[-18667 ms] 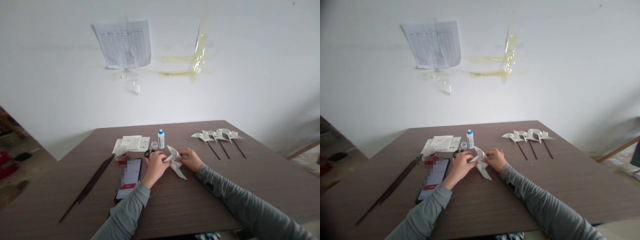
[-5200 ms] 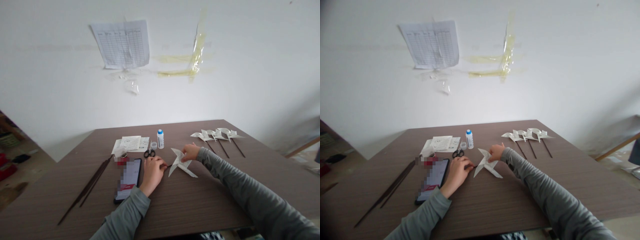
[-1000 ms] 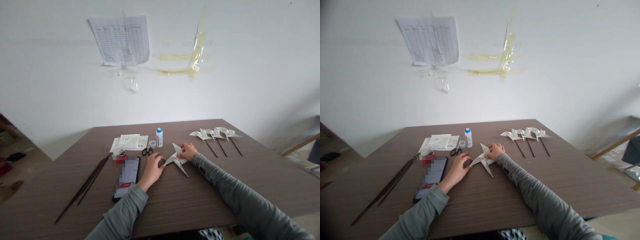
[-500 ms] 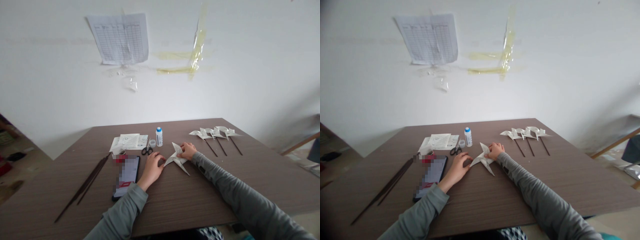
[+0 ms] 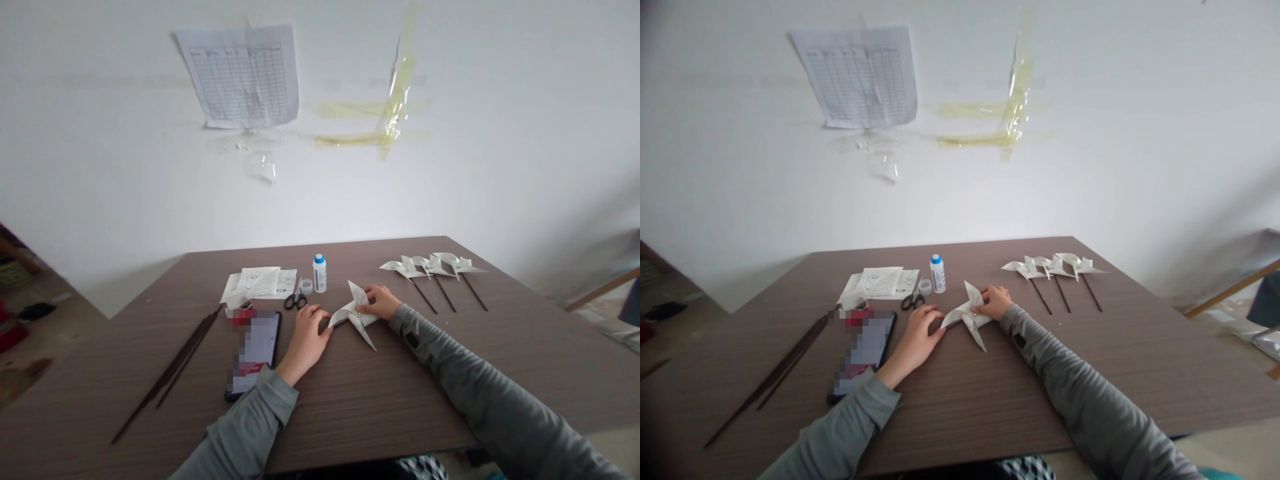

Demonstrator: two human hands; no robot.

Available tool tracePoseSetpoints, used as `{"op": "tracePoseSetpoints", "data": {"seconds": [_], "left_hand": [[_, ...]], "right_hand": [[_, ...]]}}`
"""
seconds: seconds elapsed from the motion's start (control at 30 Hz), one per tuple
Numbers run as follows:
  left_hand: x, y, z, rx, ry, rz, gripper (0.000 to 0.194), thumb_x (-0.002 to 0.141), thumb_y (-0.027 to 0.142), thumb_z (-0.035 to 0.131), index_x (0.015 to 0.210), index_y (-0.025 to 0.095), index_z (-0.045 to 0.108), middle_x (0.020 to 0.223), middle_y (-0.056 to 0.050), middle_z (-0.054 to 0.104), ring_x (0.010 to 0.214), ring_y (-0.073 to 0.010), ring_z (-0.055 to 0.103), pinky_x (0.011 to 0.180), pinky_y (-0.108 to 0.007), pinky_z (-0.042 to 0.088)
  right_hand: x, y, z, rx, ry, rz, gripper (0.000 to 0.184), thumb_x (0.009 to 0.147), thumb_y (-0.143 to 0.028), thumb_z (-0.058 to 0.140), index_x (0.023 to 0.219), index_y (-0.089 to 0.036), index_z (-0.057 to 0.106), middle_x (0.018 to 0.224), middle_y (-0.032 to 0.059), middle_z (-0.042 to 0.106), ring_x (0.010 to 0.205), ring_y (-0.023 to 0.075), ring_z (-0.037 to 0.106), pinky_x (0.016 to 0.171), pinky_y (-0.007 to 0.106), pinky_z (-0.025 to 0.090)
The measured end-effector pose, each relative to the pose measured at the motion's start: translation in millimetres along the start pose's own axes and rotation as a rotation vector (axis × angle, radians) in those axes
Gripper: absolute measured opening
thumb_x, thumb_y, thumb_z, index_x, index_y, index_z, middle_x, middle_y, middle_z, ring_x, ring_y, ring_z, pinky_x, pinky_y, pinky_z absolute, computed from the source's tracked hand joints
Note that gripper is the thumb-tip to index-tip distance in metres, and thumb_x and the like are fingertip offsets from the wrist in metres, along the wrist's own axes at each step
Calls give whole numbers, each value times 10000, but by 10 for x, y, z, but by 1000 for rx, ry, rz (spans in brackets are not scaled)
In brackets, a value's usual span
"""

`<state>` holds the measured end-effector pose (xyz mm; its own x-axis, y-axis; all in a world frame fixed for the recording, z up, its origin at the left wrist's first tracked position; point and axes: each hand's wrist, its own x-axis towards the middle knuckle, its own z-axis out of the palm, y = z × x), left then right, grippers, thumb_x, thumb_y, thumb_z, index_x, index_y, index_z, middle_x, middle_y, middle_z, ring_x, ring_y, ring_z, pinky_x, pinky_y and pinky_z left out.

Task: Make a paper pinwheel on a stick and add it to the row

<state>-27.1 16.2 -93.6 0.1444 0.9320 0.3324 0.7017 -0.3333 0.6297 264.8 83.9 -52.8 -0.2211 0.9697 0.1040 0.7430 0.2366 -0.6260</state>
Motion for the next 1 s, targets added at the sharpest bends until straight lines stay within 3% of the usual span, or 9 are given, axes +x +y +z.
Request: {"op": "tracePoseSetpoints", "data": {"seconds": [0.17,0.37,0.6,0.83,1.0], "left_hand": [[1,-3,-3,-19,60,13,146,991,118,941,1021,255,899,1405,-126,914,1511,-408,828,1396,-660,636],[7,-41,-57,-33,91,23,197,1012,115,898,880,256,865,1375,-125,926,1498,-386,828,1400,-642,629],[3,-20,-90,-71,94,-10,244,960,65,931,826,256,858,1377,-141,946,1489,-402,838,1400,-668,626],[62,-25,-114,-153,105,-82,227,947,110,941,791,257,868,1395,-148,977,1450,-393,865,1399,-670,631],[81,-14,-138,-229,149,-135,142,986,199,917,858,259,904,1442,-147,979,1472,-377,871,1418,-652,616]], "right_hand": [[44,97,-56,155,5,-41,264,875,-461,1081,758,-259,959,1104,128,964,1064,377,902,1051,485,725],[67,173,-85,324,65,-24,323,798,-545,1124,795,-260,971,1090,130,983,1083,387,906,1031,483,739],[66,167,-62,450,49,41,448,767,-668,1096,772,-267,897,946,98,936,952,349,870,906,455,719],[57,160,-94,306,133,32,655,981,-834,872,656,-290,703,699,35,717,876,328,791,892,447,675],[27,138,-143,290,166,20,589,1089,-778,768,811,-267,863,963,137,920,1088,419,883,1063,544,726]]}}
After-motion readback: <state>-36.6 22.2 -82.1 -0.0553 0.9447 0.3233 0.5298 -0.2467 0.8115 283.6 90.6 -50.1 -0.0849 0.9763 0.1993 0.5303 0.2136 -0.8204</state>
